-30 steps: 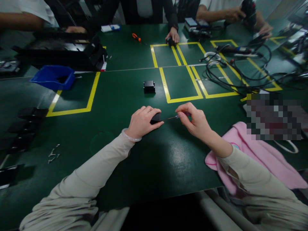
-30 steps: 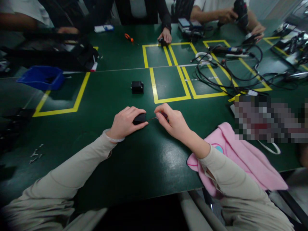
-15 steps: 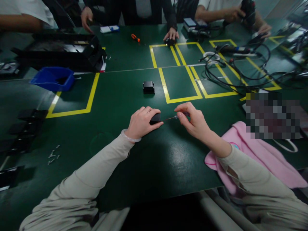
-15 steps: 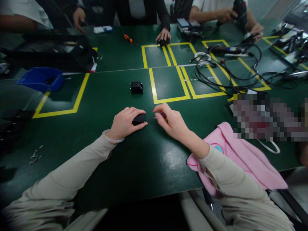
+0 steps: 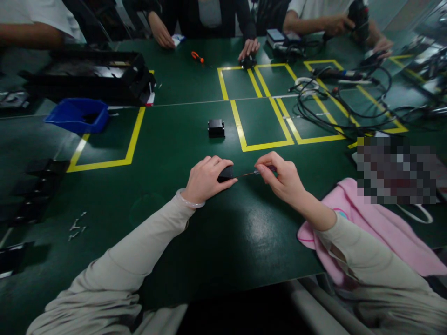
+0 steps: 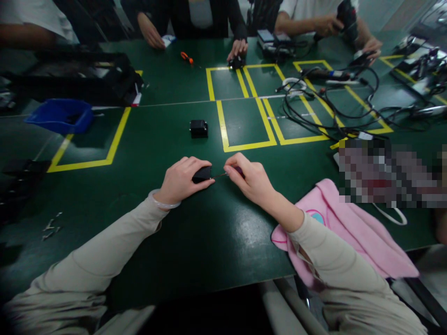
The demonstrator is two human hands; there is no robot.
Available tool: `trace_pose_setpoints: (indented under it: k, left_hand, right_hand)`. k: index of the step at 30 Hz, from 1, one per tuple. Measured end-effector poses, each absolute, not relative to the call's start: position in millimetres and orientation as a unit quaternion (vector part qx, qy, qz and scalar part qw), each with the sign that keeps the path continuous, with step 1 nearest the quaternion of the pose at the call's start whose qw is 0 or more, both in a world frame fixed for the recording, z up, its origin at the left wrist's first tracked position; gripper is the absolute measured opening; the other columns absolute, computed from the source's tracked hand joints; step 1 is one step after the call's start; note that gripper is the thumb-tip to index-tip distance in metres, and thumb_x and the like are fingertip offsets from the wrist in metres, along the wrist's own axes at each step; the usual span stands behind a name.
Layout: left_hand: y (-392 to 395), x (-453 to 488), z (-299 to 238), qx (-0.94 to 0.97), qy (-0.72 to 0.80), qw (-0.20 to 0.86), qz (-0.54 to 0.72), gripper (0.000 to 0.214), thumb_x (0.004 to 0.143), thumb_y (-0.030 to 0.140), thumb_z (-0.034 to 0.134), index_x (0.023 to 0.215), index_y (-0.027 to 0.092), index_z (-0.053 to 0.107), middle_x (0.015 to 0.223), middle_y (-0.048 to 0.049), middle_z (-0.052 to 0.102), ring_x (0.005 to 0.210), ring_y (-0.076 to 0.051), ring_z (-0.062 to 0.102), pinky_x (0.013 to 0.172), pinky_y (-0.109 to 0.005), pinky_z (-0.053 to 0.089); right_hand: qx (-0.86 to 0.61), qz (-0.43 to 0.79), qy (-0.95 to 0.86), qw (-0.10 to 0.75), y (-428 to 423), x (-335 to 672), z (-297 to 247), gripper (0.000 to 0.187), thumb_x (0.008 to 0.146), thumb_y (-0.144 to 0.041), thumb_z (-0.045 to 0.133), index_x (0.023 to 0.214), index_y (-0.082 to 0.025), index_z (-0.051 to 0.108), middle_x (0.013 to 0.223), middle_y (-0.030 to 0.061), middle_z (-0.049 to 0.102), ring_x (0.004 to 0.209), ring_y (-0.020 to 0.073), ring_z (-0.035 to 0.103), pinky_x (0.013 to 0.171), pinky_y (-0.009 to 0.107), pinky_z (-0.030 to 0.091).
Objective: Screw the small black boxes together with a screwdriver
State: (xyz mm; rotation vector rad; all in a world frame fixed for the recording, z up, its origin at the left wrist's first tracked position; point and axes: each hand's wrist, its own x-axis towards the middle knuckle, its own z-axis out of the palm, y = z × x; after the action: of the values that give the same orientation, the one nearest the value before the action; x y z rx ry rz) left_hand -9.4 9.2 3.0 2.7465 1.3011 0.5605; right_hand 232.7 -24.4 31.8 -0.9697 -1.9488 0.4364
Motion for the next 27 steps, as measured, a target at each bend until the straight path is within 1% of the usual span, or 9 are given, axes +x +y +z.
trace_pose_setpoints:
  k: [5,8,10,12,16,21,24,27]
  left_hand:
    - [8.9,-9.4,3.7,0.889,0.421,0.023,0.18,0.045,0.095,0.057,0.062,0.122,0.021,0.067,0.109,-0.0072,0.07,0.097,-0.026,0.063,0.083,-0.037,0.048]
    - [8.6,-9.1,4.5,0.889,0.421,0.025,0.18,0.044,0.095,0.056,0.063,0.121,0.022,0.067,0.11,-0.007,0.071,0.097,-0.025,0.063,0.083,-0.037,0.048]
    - [8.5,-8.9,5.0,0.888,0.422,0.026,0.18,0.043,0.095,0.056,0.063,0.121,0.022,0.067,0.111,-0.0069,0.071,0.098,-0.025,0.063,0.084,-0.037,0.048]
    - [8.6,-8.8,5.3,0.888,0.421,0.027,0.18,0.043,0.095,0.055,0.062,0.121,0.022,0.066,0.111,-0.0069,0.071,0.098,-0.025,0.063,0.083,-0.037,0.048]
    - [8.8,-8.9,5.0,0.888,0.422,0.029,0.18,0.043,0.095,0.056,0.061,0.121,0.022,0.066,0.11,-0.0072,0.071,0.097,-0.025,0.063,0.083,-0.037,0.048]
    - [8.5,-8.7,4.9,0.888,0.423,0.029,0.18,0.043,0.095,0.056,0.061,0.122,0.022,0.066,0.111,-0.0073,0.07,0.098,-0.025,0.062,0.084,-0.037,0.048]
    - [8.4,-8.4,5.5,0.888,0.423,0.027,0.176,0.043,0.095,0.056,0.061,0.122,0.022,0.066,0.109,-0.0075,0.07,0.098,-0.026,0.062,0.085,-0.037,0.048]
    - [8.5,-8.5,5.8,0.889,0.423,0.026,0.176,0.043,0.095,0.056,0.061,0.121,0.022,0.066,0.109,-0.0075,0.07,0.097,-0.025,0.062,0.084,-0.037,0.048]
  right_hand:
    - [-0.402,0.177,-0.779,0.447,-23.8,232.7,31.4,0.007,0.102,-0.024,0.05,0.102,-0.021,0.057,0.082,-0.0009,0.064,0.055,0.0087,0.057,0.056,0.023,0.043]
    - [-0.404,0.187,-0.78,0.44,-23.4,233.4,31.8,0.006,0.102,-0.026,0.053,0.099,-0.022,0.057,0.073,-0.0037,0.061,0.053,0.0088,0.056,0.055,0.023,0.042]
    - [-0.406,0.196,-0.782,0.431,-23.5,233.6,32.5,0.009,0.103,-0.028,0.054,0.096,-0.022,0.056,0.068,-0.0051,0.059,0.051,0.0088,0.055,0.054,0.023,0.041]
    - [-0.406,0.197,-0.782,0.43,-24.1,233.2,33.4,0.009,0.103,-0.027,0.053,0.096,-0.022,0.055,0.071,-0.0042,0.06,0.052,0.0091,0.056,0.055,0.023,0.042]
    - [-0.412,0.189,-0.782,0.428,-25.5,232.3,34.7,0.008,0.103,-0.028,0.05,0.105,-0.022,0.056,0.083,-0.0001,0.065,0.062,0.0115,0.062,0.061,0.025,0.046]
    - [-0.411,0.2,-0.784,0.42,-25.8,232.5,34.3,0.009,0.103,-0.029,0.052,0.098,-0.023,0.055,0.072,-0.0034,0.061,0.054,0.01,0.057,0.056,0.023,0.043]
    - [-0.415,0.18,-0.78,0.432,-25.9,232.0,33.2,0.005,0.101,-0.024,0.052,0.101,-0.022,0.056,0.079,-0.0008,0.064,0.058,0.011,0.06,0.058,0.024,0.045]
    - [-0.419,0.166,-0.778,0.437,-25.8,231.8,32.1,0.008,0.1,-0.024,0.052,0.105,-0.022,0.057,0.082,0.0004,0.065,0.062,0.0125,0.061,0.061,0.025,0.047]
